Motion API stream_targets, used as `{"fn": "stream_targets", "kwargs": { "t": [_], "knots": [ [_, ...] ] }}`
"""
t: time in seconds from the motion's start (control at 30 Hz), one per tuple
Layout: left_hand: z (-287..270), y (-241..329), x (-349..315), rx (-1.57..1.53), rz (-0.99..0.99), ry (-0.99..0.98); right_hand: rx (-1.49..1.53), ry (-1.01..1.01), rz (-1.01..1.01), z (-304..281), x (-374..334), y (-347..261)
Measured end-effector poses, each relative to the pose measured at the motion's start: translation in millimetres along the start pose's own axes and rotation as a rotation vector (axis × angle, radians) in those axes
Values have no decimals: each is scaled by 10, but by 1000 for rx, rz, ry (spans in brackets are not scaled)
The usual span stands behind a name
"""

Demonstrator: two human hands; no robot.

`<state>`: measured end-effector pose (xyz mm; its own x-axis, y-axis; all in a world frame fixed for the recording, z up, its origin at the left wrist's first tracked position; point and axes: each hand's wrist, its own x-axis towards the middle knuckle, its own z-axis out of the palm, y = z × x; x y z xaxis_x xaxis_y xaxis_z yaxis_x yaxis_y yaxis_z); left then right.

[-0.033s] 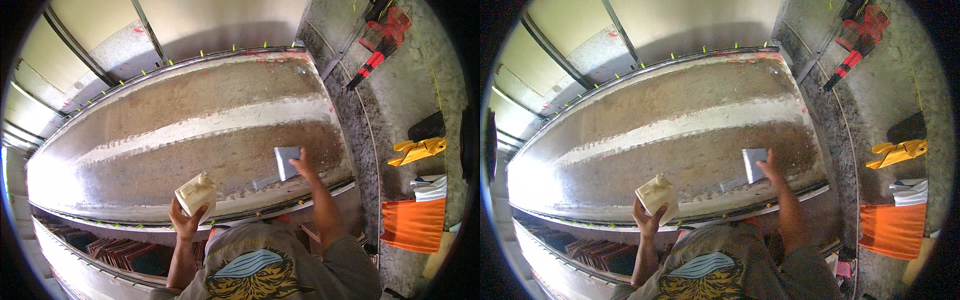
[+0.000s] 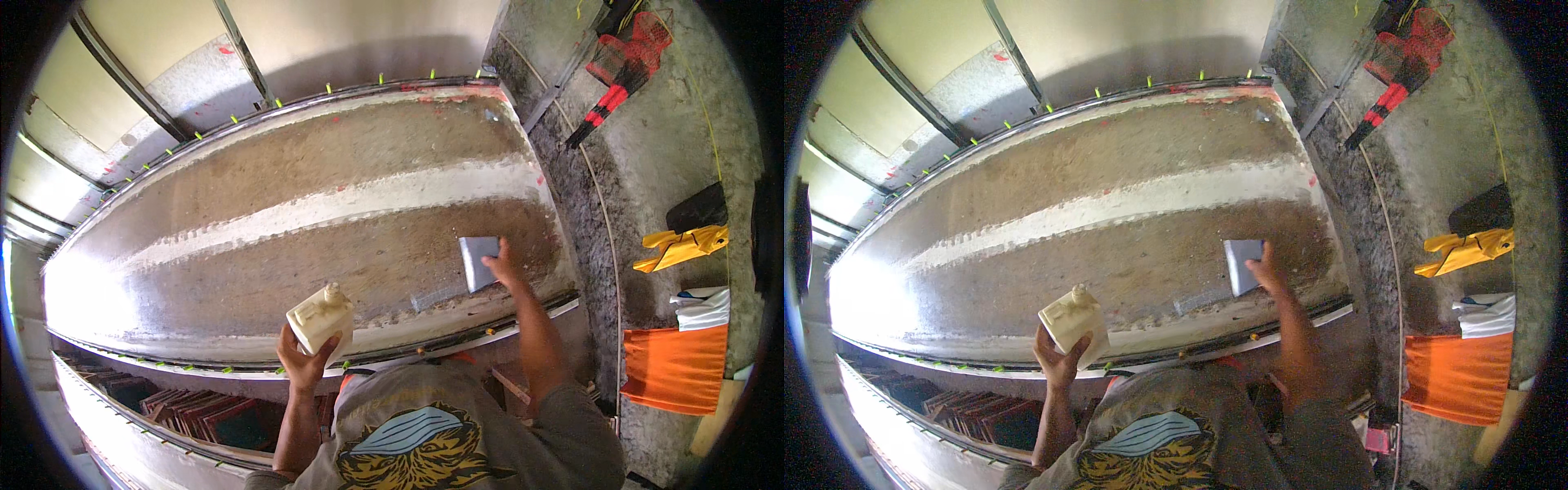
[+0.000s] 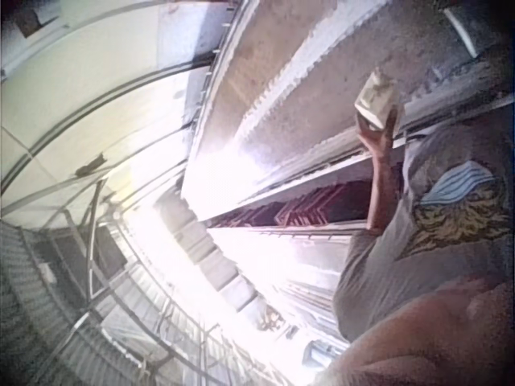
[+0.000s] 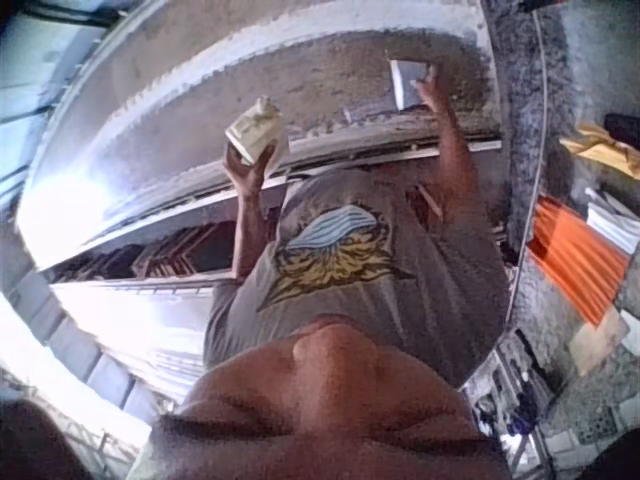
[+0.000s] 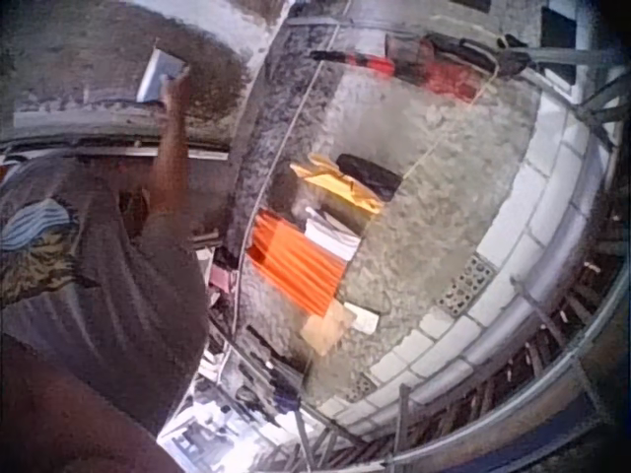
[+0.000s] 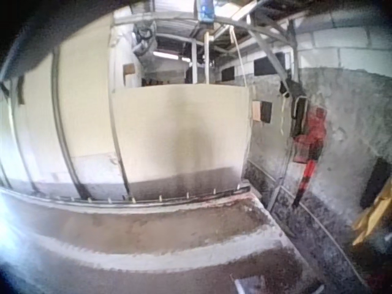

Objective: The person applies a white filler substance to a large, curved surface using a putty knife. They repeatedly squeeze the filler from a container onto the surface and spread it evenly with the tool, working along a central line on the object.

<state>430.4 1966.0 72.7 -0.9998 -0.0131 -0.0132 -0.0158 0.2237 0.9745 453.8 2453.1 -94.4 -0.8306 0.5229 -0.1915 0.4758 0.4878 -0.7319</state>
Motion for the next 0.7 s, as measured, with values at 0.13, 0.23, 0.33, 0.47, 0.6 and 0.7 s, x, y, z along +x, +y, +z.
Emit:
{"fn": "stream_targets", "kwargs": {
  "t": [0.13,0.23,0.33,0.47,0.6,0.7],
  "knots": [
    [122,-199,-90,7,-4,15,-481,151,-84,-358,292,-30],
    [148,-161,-131,-3,13,11,-602,52,70,248,214,-802],
    [117,-77,-132,74,-2,3,-621,66,-107,1268,318,-1131],
    [-9,-83,-109,55,-22,23,-856,-67,-350,1959,-41,-2003],
    [-99,-65,-37,29,-8,56,-555,-94,-144,1466,353,-1636],
    [-153,-110,-10,49,-17,71,-667,15,-129,918,398,-1426]
  ]
}}
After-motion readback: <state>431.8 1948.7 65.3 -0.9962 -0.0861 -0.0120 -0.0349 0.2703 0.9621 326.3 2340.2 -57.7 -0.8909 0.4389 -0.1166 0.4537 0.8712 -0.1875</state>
